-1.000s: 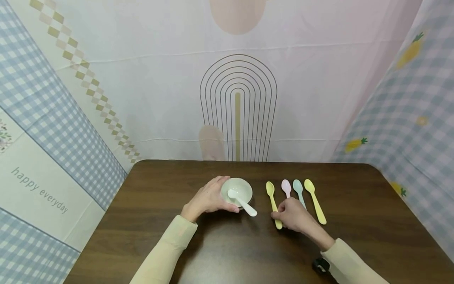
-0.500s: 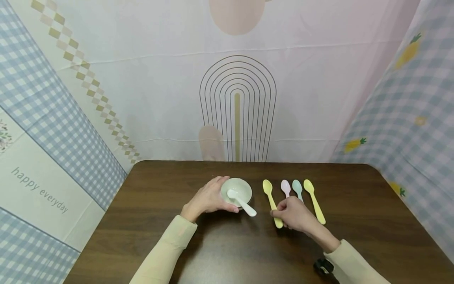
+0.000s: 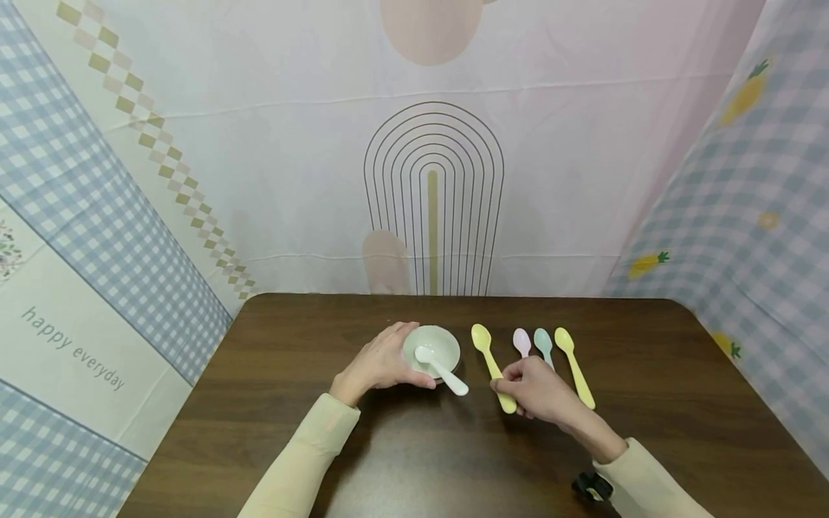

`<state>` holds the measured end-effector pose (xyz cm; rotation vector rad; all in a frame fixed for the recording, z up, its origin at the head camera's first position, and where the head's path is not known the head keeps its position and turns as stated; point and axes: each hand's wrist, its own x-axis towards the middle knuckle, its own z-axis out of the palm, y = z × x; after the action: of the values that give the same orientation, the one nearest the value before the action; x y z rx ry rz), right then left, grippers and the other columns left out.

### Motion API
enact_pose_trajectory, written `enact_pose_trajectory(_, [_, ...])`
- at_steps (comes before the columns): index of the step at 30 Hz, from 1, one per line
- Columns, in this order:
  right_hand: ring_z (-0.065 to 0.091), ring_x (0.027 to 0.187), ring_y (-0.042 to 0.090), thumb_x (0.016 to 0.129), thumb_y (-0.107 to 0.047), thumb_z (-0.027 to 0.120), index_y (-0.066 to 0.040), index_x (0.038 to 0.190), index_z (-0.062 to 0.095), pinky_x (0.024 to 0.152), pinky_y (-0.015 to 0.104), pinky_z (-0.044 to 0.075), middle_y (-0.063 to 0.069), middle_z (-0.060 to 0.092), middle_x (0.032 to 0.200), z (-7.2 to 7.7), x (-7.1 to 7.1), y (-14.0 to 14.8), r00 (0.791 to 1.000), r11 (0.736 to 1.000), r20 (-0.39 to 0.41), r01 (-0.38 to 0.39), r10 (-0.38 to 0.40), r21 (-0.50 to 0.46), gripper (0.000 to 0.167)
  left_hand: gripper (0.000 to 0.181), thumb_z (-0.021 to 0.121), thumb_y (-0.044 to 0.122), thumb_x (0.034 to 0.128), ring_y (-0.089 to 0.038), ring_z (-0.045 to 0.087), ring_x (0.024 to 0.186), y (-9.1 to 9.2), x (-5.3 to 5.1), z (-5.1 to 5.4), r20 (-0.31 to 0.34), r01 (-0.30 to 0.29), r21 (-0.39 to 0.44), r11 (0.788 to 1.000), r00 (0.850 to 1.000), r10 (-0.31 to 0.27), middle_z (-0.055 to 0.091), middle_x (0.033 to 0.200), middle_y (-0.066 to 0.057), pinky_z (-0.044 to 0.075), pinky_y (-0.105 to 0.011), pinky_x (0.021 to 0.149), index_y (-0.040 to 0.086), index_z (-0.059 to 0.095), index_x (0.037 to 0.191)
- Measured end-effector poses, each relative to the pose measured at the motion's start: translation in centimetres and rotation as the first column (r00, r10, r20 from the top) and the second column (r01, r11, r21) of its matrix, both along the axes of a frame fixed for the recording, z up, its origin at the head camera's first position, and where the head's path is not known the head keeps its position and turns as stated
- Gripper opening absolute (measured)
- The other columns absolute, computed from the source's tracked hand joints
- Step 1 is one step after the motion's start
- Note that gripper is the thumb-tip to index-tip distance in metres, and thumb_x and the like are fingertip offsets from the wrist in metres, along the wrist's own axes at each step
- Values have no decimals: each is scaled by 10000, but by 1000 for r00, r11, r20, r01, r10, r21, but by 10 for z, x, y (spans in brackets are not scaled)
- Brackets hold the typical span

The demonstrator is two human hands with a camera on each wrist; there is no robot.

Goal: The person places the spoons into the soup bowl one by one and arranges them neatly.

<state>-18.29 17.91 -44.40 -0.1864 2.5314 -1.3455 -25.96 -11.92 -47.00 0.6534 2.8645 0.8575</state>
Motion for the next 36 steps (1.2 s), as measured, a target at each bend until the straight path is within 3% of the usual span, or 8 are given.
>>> enact_pose_trajectory(10, [500, 496, 81, 1037, -169, 654, 51, 922, 752, 457, 194, 415, -45, 544, 605, 6, -3, -1, 999, 997, 21, -49, 50, -64, 266, 1166, 1008, 577, 666, -331, 603, 1396, 0, 0, -1, -5, 5, 9, 1000, 1000, -5, 613, 1553, -127, 552, -568, 1095, 86, 515, 1602])
enact_pose_trajectory(25, [474, 493, 54, 1047, -145, 609, 114, 995, 729, 465, 186, 383, -48, 544, 619, 10, -10, -4, 989, 979, 59, -125, 136, -161, 290, 1165, 1002, 582, 669, -330, 602, 1391, 0, 0, -1, -6, 4, 3, 1000, 1000, -4, 610, 1555, -126, 549, -562, 1094, 84, 513, 1602])
enact_pose_trajectory(36, [443, 494, 52, 1050, -151, 592, 126, 992, 700, 468, 201, 360, -51, 541, 622, 7, -17, -6, 984, 969, 109, -111, 137, -222, 304, 1168, 1003, 578, 672, -327, 601, 1395, 0, 1, 0, -7, 8, 5, 1000, 1000, -8, 615, 1551, -125, 549, -560, 1095, 70, 511, 1601])
